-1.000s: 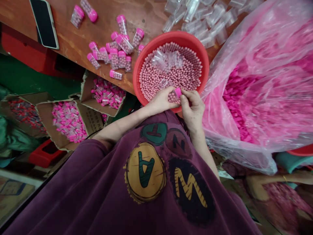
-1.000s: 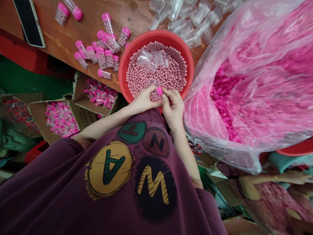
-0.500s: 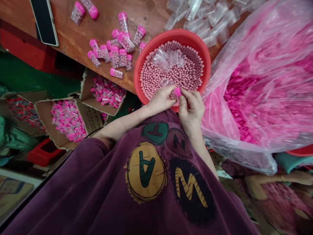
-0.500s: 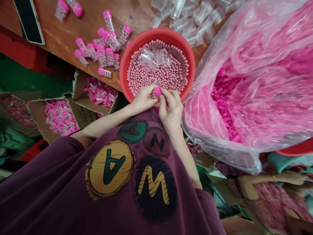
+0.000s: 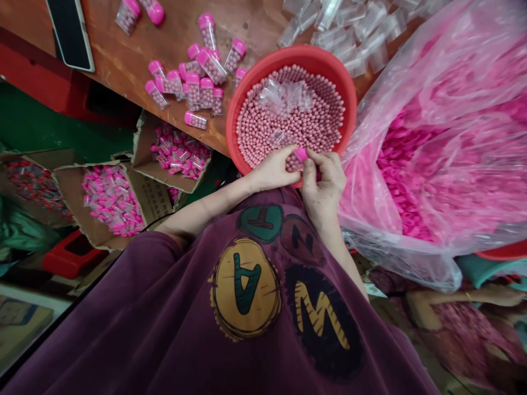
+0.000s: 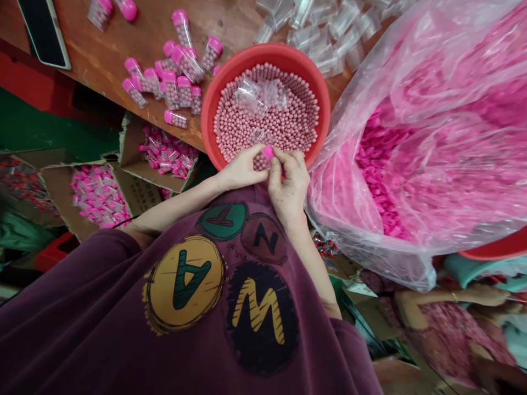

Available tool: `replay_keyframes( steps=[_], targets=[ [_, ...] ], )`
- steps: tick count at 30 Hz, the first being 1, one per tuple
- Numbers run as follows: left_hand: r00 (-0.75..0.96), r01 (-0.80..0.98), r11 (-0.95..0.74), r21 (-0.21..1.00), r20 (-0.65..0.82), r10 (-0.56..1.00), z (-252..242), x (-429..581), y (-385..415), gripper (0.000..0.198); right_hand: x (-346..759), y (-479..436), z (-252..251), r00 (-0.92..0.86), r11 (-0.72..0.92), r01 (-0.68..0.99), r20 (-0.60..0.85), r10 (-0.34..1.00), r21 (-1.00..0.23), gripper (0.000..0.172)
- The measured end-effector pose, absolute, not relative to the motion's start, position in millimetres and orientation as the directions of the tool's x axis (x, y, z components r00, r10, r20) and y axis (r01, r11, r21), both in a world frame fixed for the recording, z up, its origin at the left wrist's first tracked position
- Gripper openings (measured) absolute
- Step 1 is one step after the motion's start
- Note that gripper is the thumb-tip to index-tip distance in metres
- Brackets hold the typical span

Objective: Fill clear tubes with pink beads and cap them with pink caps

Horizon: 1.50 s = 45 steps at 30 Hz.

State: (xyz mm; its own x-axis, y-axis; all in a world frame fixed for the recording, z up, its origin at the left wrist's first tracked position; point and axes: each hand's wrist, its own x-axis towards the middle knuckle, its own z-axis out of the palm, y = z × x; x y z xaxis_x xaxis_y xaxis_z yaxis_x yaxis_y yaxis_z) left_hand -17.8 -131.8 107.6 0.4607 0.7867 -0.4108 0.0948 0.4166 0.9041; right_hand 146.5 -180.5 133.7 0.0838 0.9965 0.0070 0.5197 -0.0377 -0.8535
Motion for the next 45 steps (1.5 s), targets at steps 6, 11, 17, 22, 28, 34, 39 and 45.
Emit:
replay_keyframes(
  steps=[6, 11, 17, 22, 28, 34, 39, 45],
  targets=[
    [0.514, 0.024, 0.413, 0.91, -0.365, 0.776, 98.3, -24.1, -132.7, 0.039, 159.9, -181.8, 133.8, -0.015, 0.008, 0.57, 0.0, 1.0, -0.822, 0.037],
    [0.562, -0.021, 0.445, 0.896, -0.357, 0.746, 79.6, -23.0, -141.7, 0.037, 163.4, -184.6, 141.3, -0.187, 0.192, 0.624, 0.094, 0.978, -0.758, 0.036],
    [0.616, -0.029, 0.424, 0.905, -0.318, 0.72, 87.6, -30.7, -141.5, 0.033, 178.4, -180.9, 151.0, -0.243, 0.15, 0.513, 0.025, 0.97, -0.845, 0.042],
    [0.62, -0.029, 0.368, 0.929, -0.272, 0.736, 95.8, -31.4, -134.6, 0.029, 181.8, -184.8, 115.7, 0.046, -0.027, 0.365, -0.011, 0.999, -0.931, 0.065],
    [0.562, 0.015, 0.334, 0.942, -0.284, 0.777, 86.1, -34.4, -124.8, 0.027, 167.2, -189.7, 97.4, 0.245, -0.207, 0.317, -0.132, 0.961, -0.926, 0.067],
    [0.533, 0.006, 0.469, 0.883, -0.399, 0.746, 93.9, -39.6, -121.3, 0.024, 156.6, -187.8, 130.3, -0.069, -0.104, 0.618, -0.186, 0.98, -0.779, 0.078],
    [0.488, -0.025, 0.587, 0.809, -0.503, 0.714, 105.9, -30.0, -126.5, 0.022, 146.9, -180.6, 136.2, -0.149, -0.039, 0.816, -0.276, 0.949, -0.576, 0.101],
    [0.452, -0.126, 0.687, 0.716, -0.574, 0.682, 114.6, -21.4, -134.0, 0.025, 137.2, -176.1, 113.8, -0.096, -0.036, 0.852, -0.224, 0.97, -0.522, 0.077]
  ],
)
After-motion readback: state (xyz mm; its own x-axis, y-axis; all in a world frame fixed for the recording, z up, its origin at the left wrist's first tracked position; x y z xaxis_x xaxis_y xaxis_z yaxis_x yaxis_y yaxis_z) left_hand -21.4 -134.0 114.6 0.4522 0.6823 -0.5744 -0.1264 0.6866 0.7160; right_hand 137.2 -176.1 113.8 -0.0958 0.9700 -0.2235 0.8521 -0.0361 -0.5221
